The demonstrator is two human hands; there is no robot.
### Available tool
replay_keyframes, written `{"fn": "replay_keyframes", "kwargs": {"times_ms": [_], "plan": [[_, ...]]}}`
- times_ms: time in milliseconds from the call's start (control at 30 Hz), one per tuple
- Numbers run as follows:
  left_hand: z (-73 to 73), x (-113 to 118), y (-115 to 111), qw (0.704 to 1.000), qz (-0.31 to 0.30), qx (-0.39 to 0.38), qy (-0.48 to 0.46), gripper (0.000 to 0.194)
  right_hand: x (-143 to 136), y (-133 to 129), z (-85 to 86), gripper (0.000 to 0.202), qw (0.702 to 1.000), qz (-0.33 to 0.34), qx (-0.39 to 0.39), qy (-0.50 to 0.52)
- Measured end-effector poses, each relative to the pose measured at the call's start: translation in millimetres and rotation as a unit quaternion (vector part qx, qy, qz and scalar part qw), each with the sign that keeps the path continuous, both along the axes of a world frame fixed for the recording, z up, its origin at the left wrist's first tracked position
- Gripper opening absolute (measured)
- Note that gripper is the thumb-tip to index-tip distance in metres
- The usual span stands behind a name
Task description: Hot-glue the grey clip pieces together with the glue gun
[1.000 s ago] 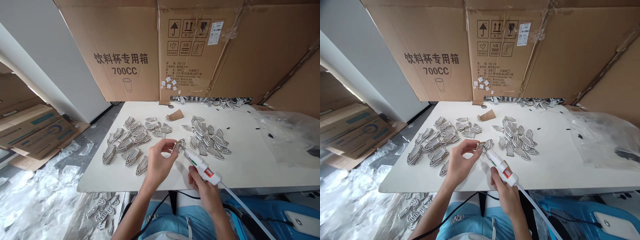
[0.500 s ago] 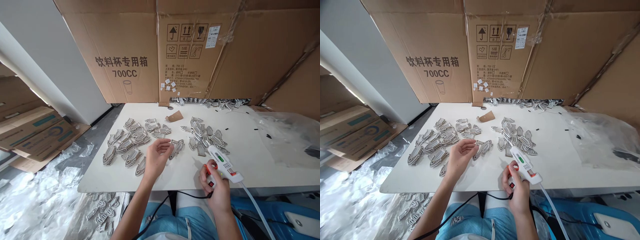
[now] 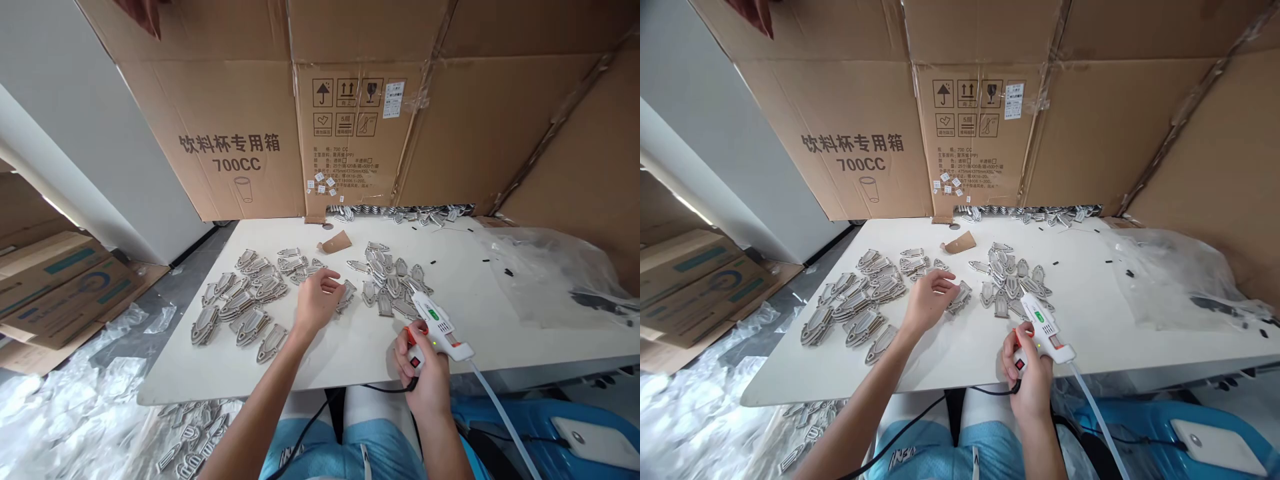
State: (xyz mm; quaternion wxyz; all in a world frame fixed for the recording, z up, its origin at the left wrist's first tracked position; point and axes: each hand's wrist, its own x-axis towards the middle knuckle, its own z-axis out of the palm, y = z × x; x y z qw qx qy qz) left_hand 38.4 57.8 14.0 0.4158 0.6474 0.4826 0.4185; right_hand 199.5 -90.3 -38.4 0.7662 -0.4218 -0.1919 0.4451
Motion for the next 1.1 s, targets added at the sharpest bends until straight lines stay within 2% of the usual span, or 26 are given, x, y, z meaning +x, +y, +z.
{"fn": "replay_keyframes", "kwargs": {"times_ms": [233,400,500,633,700,767,867,933,1000,1100], "plan": [[6.6,19.1,57.7,0.994,-0.004,0.050,0.097,0.013,-1.2,1.7,1.1,0.039,1.000,0.002,-0.002,0.017],[-0.8,38.9,80.7,0.969,-0.071,0.097,0.218,0.020,-3.6,2.3,3.5,0.037,0.999,-0.011,0.007,0.041],[-4.3,45.7,81.9,0.943,-0.097,0.082,0.308,0.024,-4.5,1.9,4.5,0.034,0.998,-0.023,0.017,0.057],[-1.4,53.1,78.3,0.914,-0.088,0.072,0.389,0.026,-4.8,1.5,5.3,0.032,0.997,-0.031,0.024,0.070],[2.6,58.7,74.6,0.909,-0.099,0.079,0.396,0.025,-5.1,1.3,6.2,0.032,0.997,-0.032,0.022,0.071],[6.4,65.3,69.9,0.902,-0.138,0.104,0.396,0.024,-5.5,0.9,7.4,0.032,0.996,-0.037,0.019,0.074],[8.8,73.7,63.3,0.866,-0.228,0.145,0.421,0.035,-5.7,-0.6,8.5,0.034,0.995,-0.044,0.014,0.086],[8.0,76.8,60.8,0.842,-0.267,0.151,0.445,0.041,-5.1,-1.7,8.1,0.036,0.994,-0.042,0.014,0.096],[6.3,77.8,59.7,0.834,-0.275,0.148,0.456,0.042,-4.0,-2.4,7.0,0.036,0.994,-0.039,0.013,0.106],[5.1,77.1,58.1,0.840,-0.263,0.151,0.449,0.047,-2.7,-2.3,5.3,0.035,0.992,-0.037,0.007,0.116]]}}
